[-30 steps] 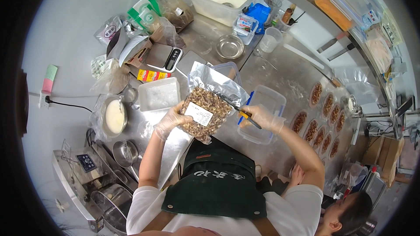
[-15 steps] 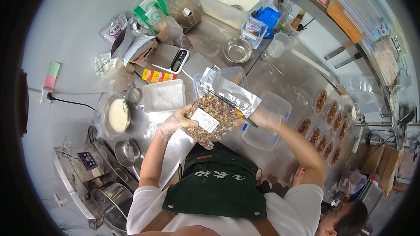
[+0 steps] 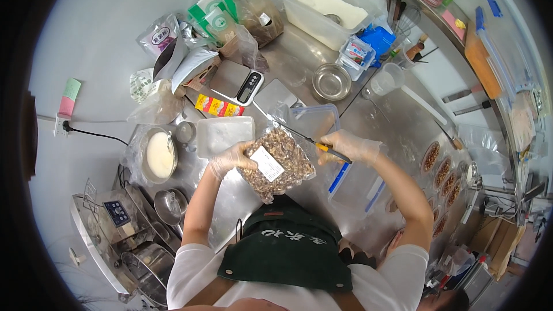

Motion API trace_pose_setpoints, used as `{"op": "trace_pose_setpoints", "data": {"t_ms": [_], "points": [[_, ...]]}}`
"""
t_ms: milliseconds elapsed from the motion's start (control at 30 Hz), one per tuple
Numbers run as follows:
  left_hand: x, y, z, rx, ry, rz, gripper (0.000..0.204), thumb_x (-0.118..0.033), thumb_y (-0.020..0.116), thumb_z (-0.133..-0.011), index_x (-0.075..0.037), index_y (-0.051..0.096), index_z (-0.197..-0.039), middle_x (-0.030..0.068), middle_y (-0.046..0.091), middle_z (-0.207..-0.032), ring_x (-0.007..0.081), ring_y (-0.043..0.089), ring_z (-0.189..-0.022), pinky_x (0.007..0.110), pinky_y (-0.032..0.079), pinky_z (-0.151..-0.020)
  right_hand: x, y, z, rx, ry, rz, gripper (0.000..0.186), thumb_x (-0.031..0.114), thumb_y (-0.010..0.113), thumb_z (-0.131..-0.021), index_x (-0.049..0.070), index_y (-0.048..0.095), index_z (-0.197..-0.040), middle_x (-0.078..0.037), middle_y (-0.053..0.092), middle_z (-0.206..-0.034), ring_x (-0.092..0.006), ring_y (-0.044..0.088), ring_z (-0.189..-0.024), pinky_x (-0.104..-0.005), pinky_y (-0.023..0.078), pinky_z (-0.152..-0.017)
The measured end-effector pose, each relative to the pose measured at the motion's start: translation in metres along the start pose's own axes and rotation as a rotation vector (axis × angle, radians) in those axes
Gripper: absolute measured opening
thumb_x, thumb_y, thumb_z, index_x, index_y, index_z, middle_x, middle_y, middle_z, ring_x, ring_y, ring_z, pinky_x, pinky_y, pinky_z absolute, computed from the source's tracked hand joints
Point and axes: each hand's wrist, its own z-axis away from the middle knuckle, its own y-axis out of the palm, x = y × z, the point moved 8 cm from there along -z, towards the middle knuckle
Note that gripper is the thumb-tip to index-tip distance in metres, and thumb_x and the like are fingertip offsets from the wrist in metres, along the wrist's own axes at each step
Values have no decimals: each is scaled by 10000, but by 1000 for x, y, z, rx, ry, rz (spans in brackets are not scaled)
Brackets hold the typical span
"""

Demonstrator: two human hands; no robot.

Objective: The person places chopped nuts into small oval molds on a table, then opens a large foil-lined bag using scissors and pours more nuts into a plastic container.

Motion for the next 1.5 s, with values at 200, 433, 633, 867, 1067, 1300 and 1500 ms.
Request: {"op": "trace_pose_setpoints", "data": {"t_ms": [200,433,633,867,1067,1300,1500], "points": [[2,-20,-9,5,13,-36,660,-66,775,-708,20,465,-1285,39,618,-1068,80,554,-960,247,459,-885,-14,-4,-16,132,121,-168,313,219,733,-763,42,597,-982,-3,561,-689,-77,513,-601,-264,437,-552],[4,-22,-20,68,-69,-130,683,-4,775,-680,11,461,-1286,58,607,-1117,111,577,-1006,260,491,-884,0,-20,-43,137,23,43,314,222,724,-764,49,590,-988,9,564,-677,-78,546,-618,-257,445,-542],[6,-23,-19,70,-74,-4,711,-18,785,-668,22,448,-1293,60,605,-1129,117,575,-1016,261,479,-896,-1,-21,-47,99,35,-19,207,169,727,-754,58,598,-873,6,580,-648,-57,503,-518,-227,400,-468],[17,-19,0,-84,93,122,793,-116,821,-641,36,420,-1309,69,589,-1153,130,543,-1063,286,425,-951,-70,-29,-85,-502,133,171,161,166,673,-801,42,611,-883,-67,619,-694,-123,561,-573,-265,447,-538],[30,12,9,-166,158,262,784,-91,815,-641,-6,424,-1316,56,572,-1186,143,536,-1085,296,421,-960,-79,15,-45,-967,-32,83,333,306,614,-851,66,597,-1082,-140,620,-938,-220,621,-893,-361,482,-759],[35,124,-21,23,45,51,944,-17,748,-720,-30,154,-1453,103,483,-1299,177,478,-1172,296,384,-996,-103,152,71,-1130,-545,-1210,418,314,385,-986,2,445,-1258,-108,535,-1200,-210,535,-1101,-298,441,-913],[44,213,-69,205,-27,-243,916,-165,675,-816,-59,49,-1476,144,426,-1356,201,422,-1231,284,310,-1042,-146,209,115,-1398,-23,-1600,458,348,399,-982,32,383,-1314,-113,506,-1239,-186,531,-1091,-320,462,-905]]}}
